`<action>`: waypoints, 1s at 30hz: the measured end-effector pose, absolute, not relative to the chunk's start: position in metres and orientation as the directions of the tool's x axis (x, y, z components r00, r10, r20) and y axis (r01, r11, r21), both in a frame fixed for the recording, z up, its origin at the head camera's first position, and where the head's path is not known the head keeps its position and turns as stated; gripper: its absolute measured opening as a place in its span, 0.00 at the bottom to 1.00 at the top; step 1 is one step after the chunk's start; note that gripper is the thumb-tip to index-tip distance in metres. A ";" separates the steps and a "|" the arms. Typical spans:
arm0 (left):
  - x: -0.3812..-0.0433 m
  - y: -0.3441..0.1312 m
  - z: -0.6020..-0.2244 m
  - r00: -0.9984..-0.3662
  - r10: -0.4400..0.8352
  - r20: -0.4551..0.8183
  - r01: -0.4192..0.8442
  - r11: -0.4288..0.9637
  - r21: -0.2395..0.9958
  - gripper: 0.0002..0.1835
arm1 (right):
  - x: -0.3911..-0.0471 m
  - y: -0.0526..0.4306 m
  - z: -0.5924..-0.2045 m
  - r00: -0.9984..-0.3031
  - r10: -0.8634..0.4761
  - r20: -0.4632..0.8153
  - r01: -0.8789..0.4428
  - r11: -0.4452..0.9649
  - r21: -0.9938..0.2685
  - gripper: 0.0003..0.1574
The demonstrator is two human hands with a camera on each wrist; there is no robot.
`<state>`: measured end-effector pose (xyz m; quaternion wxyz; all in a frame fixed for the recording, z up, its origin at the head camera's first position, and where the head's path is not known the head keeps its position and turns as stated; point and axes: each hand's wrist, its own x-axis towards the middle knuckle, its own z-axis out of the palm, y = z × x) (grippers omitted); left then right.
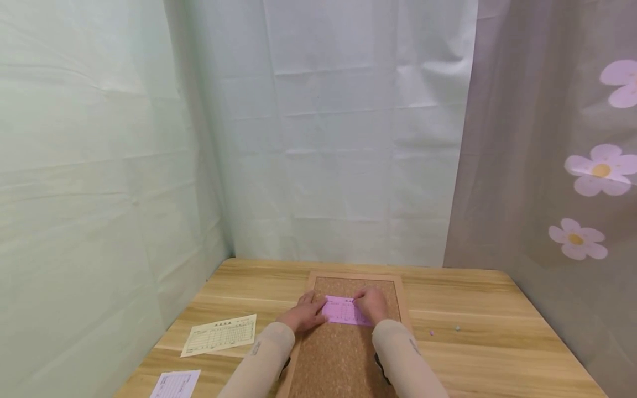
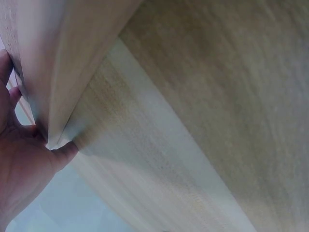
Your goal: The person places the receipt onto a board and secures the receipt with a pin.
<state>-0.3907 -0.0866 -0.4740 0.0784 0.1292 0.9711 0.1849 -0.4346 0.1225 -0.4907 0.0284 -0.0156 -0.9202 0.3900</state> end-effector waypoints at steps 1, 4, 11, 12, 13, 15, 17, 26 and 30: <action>-0.391 -0.087 -0.474 -0.954 0.279 -0.104 0.221 0.898 0.379 0.31 | -0.434 0.123 -0.491 -0.998 0.051 0.037 0.008 0.688 -0.725 0.04; -0.392 -0.087 -0.475 -0.955 0.280 -0.101 0.225 0.900 0.373 0.31 | -0.434 0.124 -0.490 -0.998 0.056 0.021 0.022 0.667 -0.745 0.04; -0.394 -0.086 -0.477 -0.955 0.279 -0.101 0.225 0.902 0.369 0.31 | -0.431 0.125 -0.486 -0.999 0.041 0.015 0.017 0.669 -0.743 0.04; -0.394 -0.086 -0.477 -0.955 0.278 -0.101 0.224 0.902 0.369 0.31 | -0.431 0.125 -0.485 -0.999 0.040 0.017 0.015 0.670 -0.743 0.04; -0.395 -0.086 -0.477 -0.955 0.277 -0.102 0.223 0.903 0.368 0.31 | -0.430 0.125 -0.485 -0.999 0.039 0.019 0.012 0.669 -0.743 0.04; -0.395 -0.086 -0.478 -0.956 0.276 -0.104 0.221 0.904 0.366 0.31 | -0.430 0.125 -0.484 -0.999 0.036 0.021 0.008 0.672 -0.741 0.04; -0.395 -0.085 -0.478 -0.956 0.275 -0.103 0.221 0.904 0.365 0.31 | -0.429 0.125 -0.483 -0.999 0.035 0.022 0.007 0.675 -0.737 0.03; -0.395 -0.086 -0.477 -0.957 0.272 -0.105 0.217 0.904 0.368 0.32 | -0.431 0.122 -0.484 -0.999 0.022 0.028 -0.003 0.730 -0.684 0.06; -0.394 -0.086 -0.476 -0.958 0.266 -0.110 0.208 0.904 0.373 0.32 | -0.431 0.120 -0.484 -0.999 0.027 0.023 0.004 0.743 -0.670 0.05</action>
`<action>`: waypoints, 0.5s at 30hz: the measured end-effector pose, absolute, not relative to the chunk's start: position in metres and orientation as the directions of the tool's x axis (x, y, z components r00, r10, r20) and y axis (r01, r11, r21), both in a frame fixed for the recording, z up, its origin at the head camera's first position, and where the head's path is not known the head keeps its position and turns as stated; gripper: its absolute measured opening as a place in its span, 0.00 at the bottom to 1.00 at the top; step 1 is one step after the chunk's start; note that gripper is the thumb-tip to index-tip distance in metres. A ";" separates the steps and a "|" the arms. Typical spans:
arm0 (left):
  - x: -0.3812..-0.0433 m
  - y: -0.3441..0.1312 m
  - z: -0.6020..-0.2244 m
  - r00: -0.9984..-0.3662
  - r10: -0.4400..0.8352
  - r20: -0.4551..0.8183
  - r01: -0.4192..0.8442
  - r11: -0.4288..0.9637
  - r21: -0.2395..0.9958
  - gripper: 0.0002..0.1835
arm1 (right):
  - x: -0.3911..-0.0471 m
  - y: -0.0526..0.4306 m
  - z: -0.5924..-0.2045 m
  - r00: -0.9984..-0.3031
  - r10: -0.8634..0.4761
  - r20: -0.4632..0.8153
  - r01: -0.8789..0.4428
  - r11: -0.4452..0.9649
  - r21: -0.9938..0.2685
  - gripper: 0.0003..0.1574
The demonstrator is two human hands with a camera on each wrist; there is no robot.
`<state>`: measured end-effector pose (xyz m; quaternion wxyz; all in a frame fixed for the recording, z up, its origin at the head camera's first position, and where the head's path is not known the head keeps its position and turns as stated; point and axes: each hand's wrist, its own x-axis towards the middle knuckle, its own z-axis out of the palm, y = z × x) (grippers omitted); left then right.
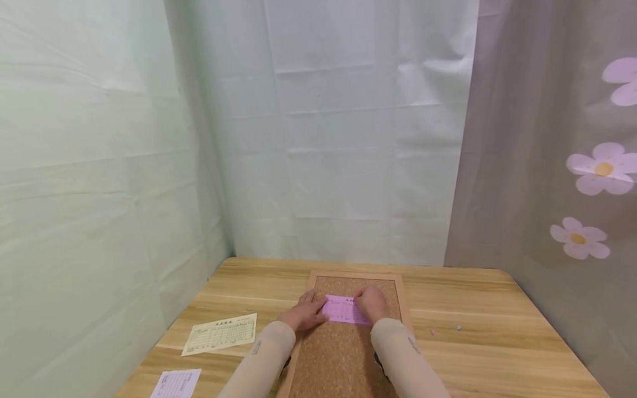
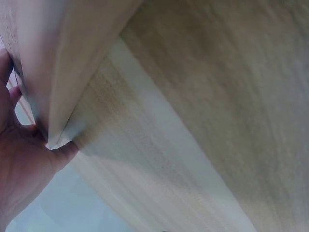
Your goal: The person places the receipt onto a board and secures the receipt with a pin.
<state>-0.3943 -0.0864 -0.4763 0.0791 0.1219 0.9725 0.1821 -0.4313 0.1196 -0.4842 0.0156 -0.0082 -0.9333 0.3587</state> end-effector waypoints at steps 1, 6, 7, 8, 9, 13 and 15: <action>-0.394 -0.086 -0.476 -0.958 0.267 -0.110 0.209 0.903 0.375 0.32 | -0.431 0.119 -0.484 -0.999 0.030 0.018 0.010 0.741 -0.671 0.05; -0.394 -0.084 -0.474 -0.956 0.272 -0.109 0.215 0.905 0.366 0.31 | -0.429 0.121 -0.483 -0.999 0.038 0.033 0.007 0.748 -0.663 0.05; -0.394 -0.084 -0.474 -0.956 0.273 -0.110 0.217 0.906 0.364 0.31 | -0.428 0.122 -0.482 -0.999 0.037 0.040 0.001 0.752 -0.659 0.05; -0.394 -0.084 -0.473 -0.956 0.273 -0.111 0.216 0.905 0.366 0.31 | -0.428 0.122 -0.482 -0.998 0.036 0.047 -0.004 0.755 -0.656 0.05; -0.393 -0.084 -0.473 -0.956 0.272 -0.111 0.216 0.906 0.365 0.31 | -0.428 0.123 -0.482 -0.998 0.035 0.052 -0.008 0.758 -0.653 0.05; -0.392 -0.085 -0.472 -0.956 0.269 -0.112 0.209 0.902 0.378 0.31 | -0.429 0.125 -0.483 -0.998 0.042 0.048 0.000 0.756 -0.655 0.05; -0.392 -0.085 -0.473 -0.957 0.267 -0.110 0.207 0.901 0.381 0.31 | -0.429 0.126 -0.485 -0.998 0.047 0.044 0.007 0.749 -0.662 0.05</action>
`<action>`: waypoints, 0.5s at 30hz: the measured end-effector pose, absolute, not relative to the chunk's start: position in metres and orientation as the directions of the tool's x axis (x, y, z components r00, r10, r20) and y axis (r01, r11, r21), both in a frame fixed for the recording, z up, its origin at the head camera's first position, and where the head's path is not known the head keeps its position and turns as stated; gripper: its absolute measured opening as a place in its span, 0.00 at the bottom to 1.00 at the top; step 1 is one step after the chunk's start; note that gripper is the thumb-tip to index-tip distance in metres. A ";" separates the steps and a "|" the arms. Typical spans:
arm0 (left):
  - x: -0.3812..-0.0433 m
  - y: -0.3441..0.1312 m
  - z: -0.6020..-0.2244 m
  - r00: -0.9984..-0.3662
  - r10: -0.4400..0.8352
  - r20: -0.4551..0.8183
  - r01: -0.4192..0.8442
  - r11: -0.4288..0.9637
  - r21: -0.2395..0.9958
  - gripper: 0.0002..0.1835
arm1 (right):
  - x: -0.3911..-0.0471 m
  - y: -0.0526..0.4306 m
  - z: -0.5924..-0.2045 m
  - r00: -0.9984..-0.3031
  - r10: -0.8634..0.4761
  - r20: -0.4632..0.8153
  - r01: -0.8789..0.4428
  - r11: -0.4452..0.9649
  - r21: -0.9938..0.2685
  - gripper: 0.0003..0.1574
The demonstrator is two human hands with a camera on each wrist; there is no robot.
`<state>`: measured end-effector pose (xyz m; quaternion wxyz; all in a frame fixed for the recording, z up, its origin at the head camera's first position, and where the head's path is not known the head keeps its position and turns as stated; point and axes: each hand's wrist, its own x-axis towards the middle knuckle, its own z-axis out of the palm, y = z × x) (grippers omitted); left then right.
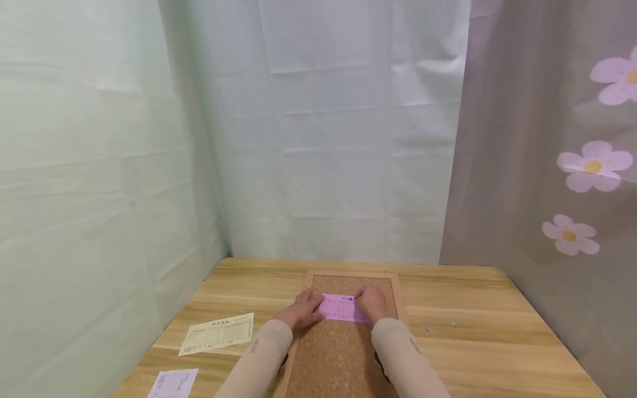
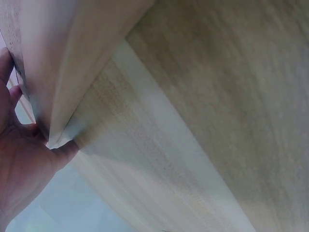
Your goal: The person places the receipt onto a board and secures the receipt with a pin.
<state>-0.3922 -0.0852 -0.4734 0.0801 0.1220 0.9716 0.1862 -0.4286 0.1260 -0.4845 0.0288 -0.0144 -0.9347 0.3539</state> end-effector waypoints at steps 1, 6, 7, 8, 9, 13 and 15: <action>-0.392 -0.085 -0.473 -0.957 0.268 -0.108 0.209 0.900 0.384 0.31 | -0.428 0.127 -0.485 -0.998 0.049 0.043 0.008 0.745 -0.667 0.05; -0.389 -0.085 -0.472 -0.955 0.279 -0.102 0.220 0.895 0.389 0.31 | -0.424 0.131 -0.488 -0.997 0.068 0.025 0.033 0.735 -0.678 0.05; -0.389 -0.085 -0.472 -0.954 0.281 -0.104 0.221 0.895 0.388 0.31 | -0.423 0.132 -0.487 -0.997 0.069 0.019 0.038 0.736 -0.676 0.05; -0.389 -0.086 -0.472 -0.954 0.281 -0.103 0.220 0.892 0.394 0.31 | -0.422 0.133 -0.487 -0.998 0.069 0.013 0.042 0.739 -0.673 0.05; -0.389 -0.086 -0.471 -0.954 0.279 -0.105 0.217 0.892 0.397 0.31 | -0.420 0.135 -0.485 -0.998 0.065 0.010 0.042 0.743 -0.668 0.05; -0.389 -0.087 -0.470 -0.957 0.267 -0.111 0.200 0.887 0.416 0.32 | -0.414 0.142 -0.480 -0.999 0.044 0.016 0.023 0.752 -0.659 0.08; -0.390 -0.086 -0.470 -0.958 0.265 -0.112 0.196 0.886 0.420 0.33 | -0.412 0.147 -0.478 -0.999 0.035 0.027 0.009 0.756 -0.654 0.09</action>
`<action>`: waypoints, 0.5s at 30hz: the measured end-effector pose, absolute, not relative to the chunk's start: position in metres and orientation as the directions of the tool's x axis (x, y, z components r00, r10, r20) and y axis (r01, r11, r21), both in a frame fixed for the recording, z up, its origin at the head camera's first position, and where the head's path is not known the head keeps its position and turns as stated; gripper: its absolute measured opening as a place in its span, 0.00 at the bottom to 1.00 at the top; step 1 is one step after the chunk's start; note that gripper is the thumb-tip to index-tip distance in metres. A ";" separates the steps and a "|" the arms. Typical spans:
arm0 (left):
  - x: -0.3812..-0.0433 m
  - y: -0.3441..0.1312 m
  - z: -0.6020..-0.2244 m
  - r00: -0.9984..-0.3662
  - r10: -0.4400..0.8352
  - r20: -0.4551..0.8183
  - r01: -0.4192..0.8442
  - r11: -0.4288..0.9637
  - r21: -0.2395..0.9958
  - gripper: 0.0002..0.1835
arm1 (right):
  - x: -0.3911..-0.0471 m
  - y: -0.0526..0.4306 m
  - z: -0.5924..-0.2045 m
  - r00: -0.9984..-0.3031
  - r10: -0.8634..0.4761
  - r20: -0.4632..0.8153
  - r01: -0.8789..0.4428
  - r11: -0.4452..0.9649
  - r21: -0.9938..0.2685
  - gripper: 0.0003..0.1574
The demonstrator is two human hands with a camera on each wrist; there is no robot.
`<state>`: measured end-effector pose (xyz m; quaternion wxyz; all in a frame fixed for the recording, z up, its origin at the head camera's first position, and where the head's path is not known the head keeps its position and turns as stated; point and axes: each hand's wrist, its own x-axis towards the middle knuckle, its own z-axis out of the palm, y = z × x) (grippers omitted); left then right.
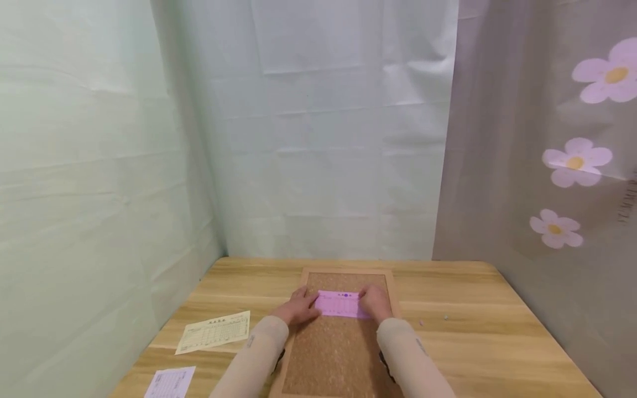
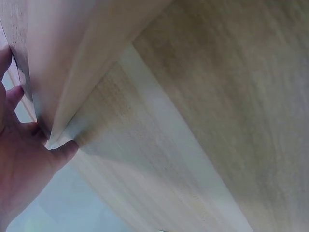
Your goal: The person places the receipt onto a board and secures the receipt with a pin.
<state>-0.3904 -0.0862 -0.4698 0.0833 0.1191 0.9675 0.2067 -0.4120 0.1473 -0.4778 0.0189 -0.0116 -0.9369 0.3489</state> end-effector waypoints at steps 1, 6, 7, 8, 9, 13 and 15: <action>-0.390 -0.086 -0.470 -0.958 0.263 -0.111 0.195 0.887 0.420 0.33 | -0.410 0.149 -0.477 -0.999 0.028 0.034 -0.001 0.759 -0.651 0.09; -0.388 -0.084 -0.471 -0.961 0.255 -0.104 0.194 0.894 0.403 0.33 | -0.402 0.158 -0.471 -1.000 0.013 0.012 0.002 0.755 -0.656 0.10; -0.387 -0.084 -0.470 -0.962 0.255 -0.101 0.196 0.896 0.399 0.32 | -0.400 0.160 -0.469 -1.000 0.010 0.009 0.002 0.749 -0.662 0.10; -0.387 -0.084 -0.470 -0.961 0.259 -0.097 0.203 0.899 0.388 0.32 | -0.398 0.161 -0.468 -1.000 0.004 0.011 -0.005 0.752 -0.660 0.11; -0.386 -0.084 -0.469 -0.960 0.263 -0.095 0.209 0.901 0.380 0.32 | -0.396 0.163 -0.466 -1.000 0.000 0.016 -0.011 0.752 -0.659 0.11; -0.382 -0.084 -0.463 -0.956 0.280 -0.083 0.236 0.908 0.347 0.30 | -0.387 0.172 -0.459 -0.998 -0.021 0.053 -0.049 0.778 -0.626 0.13; -0.381 -0.084 -0.461 -0.956 0.282 -0.084 0.239 0.912 0.335 0.29 | -0.383 0.176 -0.456 -0.998 -0.025 0.064 -0.058 0.793 -0.606 0.15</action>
